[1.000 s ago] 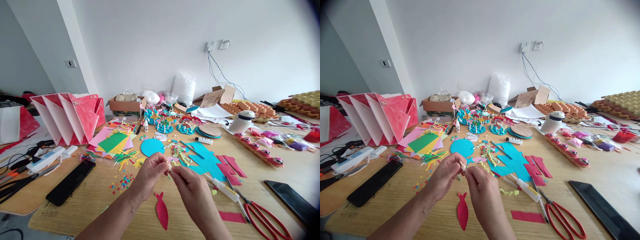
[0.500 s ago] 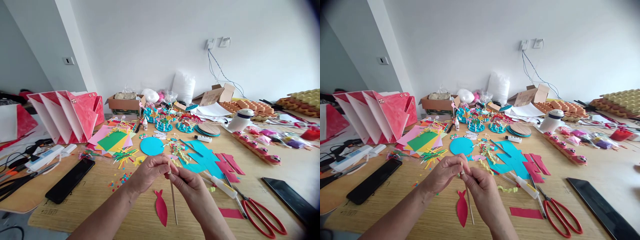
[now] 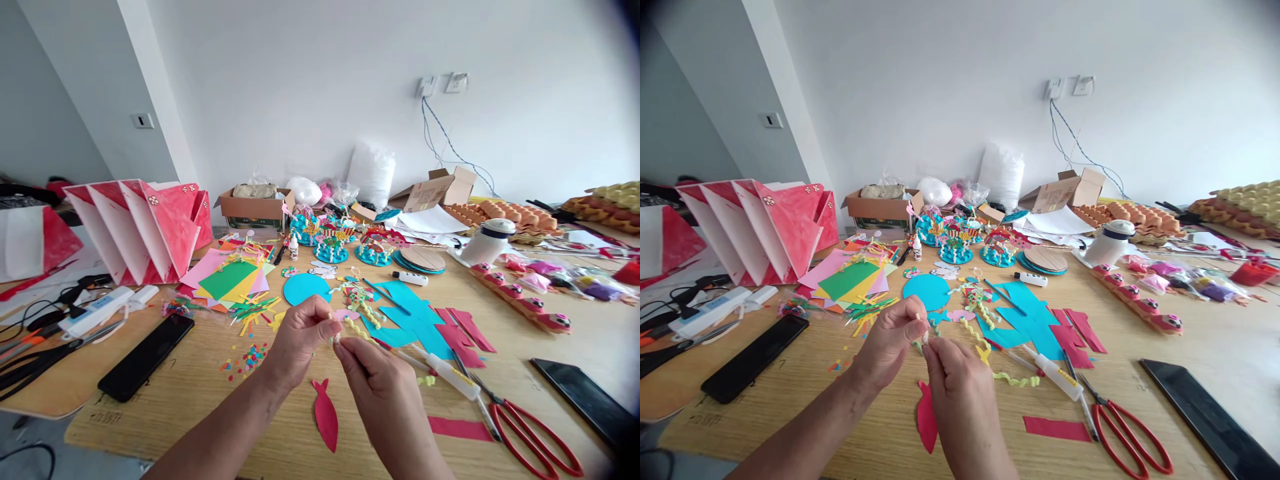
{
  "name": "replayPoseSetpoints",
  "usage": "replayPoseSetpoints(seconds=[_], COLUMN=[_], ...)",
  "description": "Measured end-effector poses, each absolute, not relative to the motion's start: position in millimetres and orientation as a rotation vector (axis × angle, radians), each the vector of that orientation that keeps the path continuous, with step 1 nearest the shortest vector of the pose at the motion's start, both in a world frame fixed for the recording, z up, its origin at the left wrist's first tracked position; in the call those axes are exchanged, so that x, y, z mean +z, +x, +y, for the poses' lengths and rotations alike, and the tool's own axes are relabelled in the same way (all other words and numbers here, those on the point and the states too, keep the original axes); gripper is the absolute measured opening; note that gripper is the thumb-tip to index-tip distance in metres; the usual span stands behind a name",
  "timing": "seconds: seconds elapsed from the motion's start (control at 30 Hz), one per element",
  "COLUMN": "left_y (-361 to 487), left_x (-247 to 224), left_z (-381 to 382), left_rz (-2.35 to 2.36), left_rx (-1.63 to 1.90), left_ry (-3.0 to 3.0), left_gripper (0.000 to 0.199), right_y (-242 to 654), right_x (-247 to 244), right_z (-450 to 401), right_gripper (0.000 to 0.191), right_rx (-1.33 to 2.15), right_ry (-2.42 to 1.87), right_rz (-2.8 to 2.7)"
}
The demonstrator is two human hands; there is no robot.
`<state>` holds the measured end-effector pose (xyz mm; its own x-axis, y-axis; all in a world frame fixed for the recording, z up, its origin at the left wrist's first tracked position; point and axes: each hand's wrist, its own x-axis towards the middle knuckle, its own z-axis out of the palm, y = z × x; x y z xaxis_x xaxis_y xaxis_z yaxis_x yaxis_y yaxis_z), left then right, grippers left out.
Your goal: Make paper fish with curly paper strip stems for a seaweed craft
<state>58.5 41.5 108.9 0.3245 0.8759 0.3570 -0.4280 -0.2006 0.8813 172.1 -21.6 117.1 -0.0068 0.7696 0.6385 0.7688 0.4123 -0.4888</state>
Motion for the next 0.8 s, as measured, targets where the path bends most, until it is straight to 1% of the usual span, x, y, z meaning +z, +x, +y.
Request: replayPoseSetpoints(seconds=[0.13,0.23,0.27,0.33,0.47,0.53,0.63,0.8], left_y=[65,68,68,65,57,54,55,57], left_x=[110,113,114,116,114,112,114,121], left_z=[41,40,39,39,39,40,41,41], left_rz=[0.554,0.592,0.58,0.5,0.301,0.286,0.311,0.408], left_rx=[1.352,1.381,1.358,1.219,0.894,0.867,0.913,0.976], left_ry=[1.259,1.221,1.209,1.2,1.216,1.235,1.294,1.424], left_gripper=[0.027,0.031,0.032,0.031,0.048,0.045,0.036,0.029], right_y=[170,171,173,178,190,193,195,192], right_x=[110,108,109,113,120,121,118,111], right_z=[-21,-20,-20,-19,-18,-17,-14,-12], right_gripper=[0.03,0.032,0.031,0.03,0.032,0.033,0.032,0.033], right_rx=[-0.221,-0.226,-0.16,0.088,0.671,0.846,0.955,0.943], right_ry=[-1.398,-1.41,-1.399,-1.377,-1.34,-1.293,-1.251,-1.275], right_rz=[-1.79,-1.781,-1.776,-1.77,-1.674,-1.613,-1.574,-1.584])
